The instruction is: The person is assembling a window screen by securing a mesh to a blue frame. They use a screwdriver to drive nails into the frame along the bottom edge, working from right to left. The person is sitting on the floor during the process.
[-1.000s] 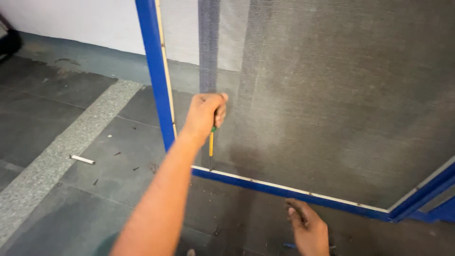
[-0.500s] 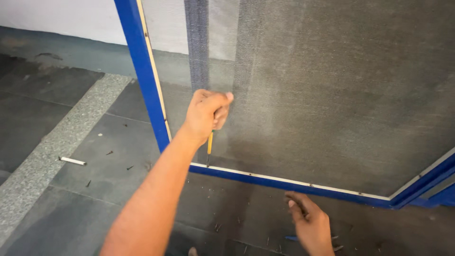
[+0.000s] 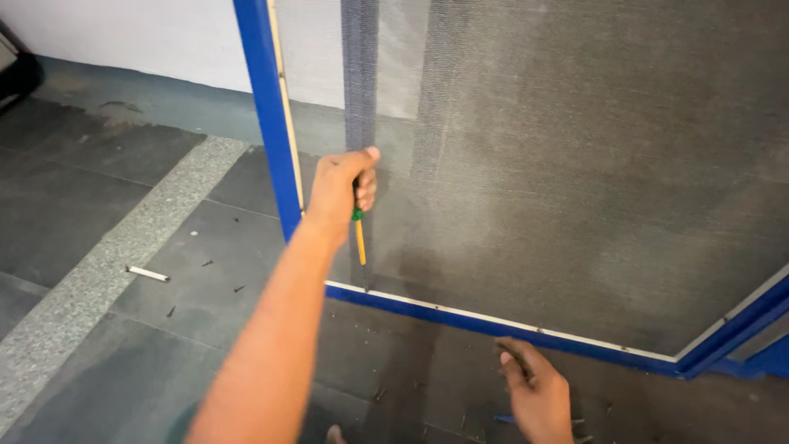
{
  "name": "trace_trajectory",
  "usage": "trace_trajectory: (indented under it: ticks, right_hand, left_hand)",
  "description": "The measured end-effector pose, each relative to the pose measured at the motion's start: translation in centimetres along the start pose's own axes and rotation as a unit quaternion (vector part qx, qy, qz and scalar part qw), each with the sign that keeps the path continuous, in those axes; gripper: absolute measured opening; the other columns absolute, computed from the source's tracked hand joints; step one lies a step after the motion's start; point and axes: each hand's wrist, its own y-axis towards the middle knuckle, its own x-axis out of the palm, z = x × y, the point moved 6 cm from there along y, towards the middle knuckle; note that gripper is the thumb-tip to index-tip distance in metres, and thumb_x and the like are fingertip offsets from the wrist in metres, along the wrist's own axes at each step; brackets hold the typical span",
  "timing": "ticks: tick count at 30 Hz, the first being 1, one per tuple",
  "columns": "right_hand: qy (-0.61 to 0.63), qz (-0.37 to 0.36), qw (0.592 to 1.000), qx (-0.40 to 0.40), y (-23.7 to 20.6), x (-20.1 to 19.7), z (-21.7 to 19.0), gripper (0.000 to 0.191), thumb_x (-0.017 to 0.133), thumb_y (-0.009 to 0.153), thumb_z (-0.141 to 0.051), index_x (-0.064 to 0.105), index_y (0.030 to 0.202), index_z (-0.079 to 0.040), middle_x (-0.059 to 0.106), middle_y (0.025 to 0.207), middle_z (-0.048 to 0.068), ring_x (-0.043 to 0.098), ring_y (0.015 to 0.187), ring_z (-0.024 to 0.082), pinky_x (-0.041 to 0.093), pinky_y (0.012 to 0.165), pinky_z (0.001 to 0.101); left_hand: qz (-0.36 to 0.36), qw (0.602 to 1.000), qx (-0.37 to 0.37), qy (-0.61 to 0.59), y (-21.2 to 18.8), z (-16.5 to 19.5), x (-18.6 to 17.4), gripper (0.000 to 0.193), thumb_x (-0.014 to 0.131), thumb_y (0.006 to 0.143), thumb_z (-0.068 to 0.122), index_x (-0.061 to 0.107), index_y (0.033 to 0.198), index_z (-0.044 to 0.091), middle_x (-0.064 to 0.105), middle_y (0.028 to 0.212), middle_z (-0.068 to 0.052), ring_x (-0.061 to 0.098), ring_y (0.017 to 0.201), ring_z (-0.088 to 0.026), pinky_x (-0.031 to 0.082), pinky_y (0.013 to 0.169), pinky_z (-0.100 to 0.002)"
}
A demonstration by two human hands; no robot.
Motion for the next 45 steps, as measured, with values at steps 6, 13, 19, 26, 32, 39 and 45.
trace_trajectory:
  ticks: [6,13,19,26,32,39,45]
  right_hand:
    - [-0.084,0.002,0.996,0.013,-0.1,-0.3,-0.5,0.03,0.064,0.094,-0.018,0.074,0.122,-0.012,0.081,0.109,0.005,0.078,0.09,0.014,0.059,0.081,0.0293]
    - [-0.068,-0.012,0.996,0.048,0.2,0.2,0.0,0.029,0.064,0.094,-0.019,0.075,0.12,-0.01,0.082,0.106,0.007,0.079,0.09,0.016,0.061,0.08,0.0299]
    - [-0.134,-0.016,0.987,0.086,0.4,0.1,1.0,0.027,0.066,0.098,-0.026,0.075,0.12,-0.013,0.083,0.103,0.005,0.078,0.086,0.016,0.06,0.075,0.0304]
    - [-0.147,-0.027,0.984,0.1,0.2,0.3,0.9,0.028,0.065,0.097,-0.027,0.075,0.121,-0.015,0.082,0.105,0.004,0.078,0.09,0.013,0.061,0.077,0.0299]
    - [-0.125,-0.021,0.989,0.081,0.1,0.0,0.8,0.03,0.064,0.098,-0.025,0.074,0.123,-0.013,0.082,0.105,0.007,0.078,0.087,0.016,0.06,0.077,0.0314]
    - [-0.08,-0.011,0.995,0.065,0.1,-0.2,0.8,0.029,0.063,0.098,-0.021,0.074,0.123,-0.011,0.081,0.107,0.008,0.076,0.09,0.016,0.058,0.078,0.0306]
    - [-0.042,-0.022,0.998,0.048,-0.4,0.1,0.4,0.03,0.061,0.098,-0.019,0.073,0.125,-0.013,0.081,0.108,0.003,0.071,0.085,0.015,0.054,0.069,0.0282]
  left_hand:
    - [-0.36,0.921,-0.106,0.107,-2.1,1.5,3.2,0.009,0.069,0.086,0.016,0.064,0.09,0.009,0.054,0.075,-0.001,0.051,0.069,-0.011,0.04,0.063,-0.029]
    - [-0.477,0.868,-0.071,0.117,-2.0,1.8,7.0,0.025,0.066,0.086,0.016,0.073,0.103,-0.001,0.075,0.097,-0.009,0.073,0.088,-0.019,0.058,0.078,-0.032]
    - [-0.484,0.866,-0.093,0.083,-3.1,-1.0,7.1,0.035,0.069,0.099,0.031,0.067,0.08,0.003,0.05,0.062,-0.001,0.048,0.053,-0.011,0.038,0.051,-0.028]
    - [-0.333,0.941,-0.058,0.027,-0.9,-1.9,5.3,0.052,0.067,0.099,0.026,0.042,0.056,0.011,0.038,0.051,0.002,0.034,0.042,-0.009,0.023,0.04,-0.029]
    - [-0.116,0.993,0.023,0.015,0.3,-1.2,2.3,0.052,0.063,0.1,0.025,0.04,0.055,0.013,0.038,0.051,0.005,0.031,0.041,-0.007,0.022,0.039,-0.028]
    - [0.218,0.947,0.214,0.101,-1.0,0.3,-1.0,0.044,0.063,0.101,0.024,0.055,0.063,0.005,0.046,0.058,0.006,0.039,0.053,-0.005,0.028,0.046,-0.028]
    - [0.402,0.877,0.232,0.123,-3.3,1.7,-4.1,0.043,0.061,0.103,0.023,0.056,0.065,0.003,0.043,0.055,0.004,0.036,0.053,-0.007,0.027,0.048,-0.027]
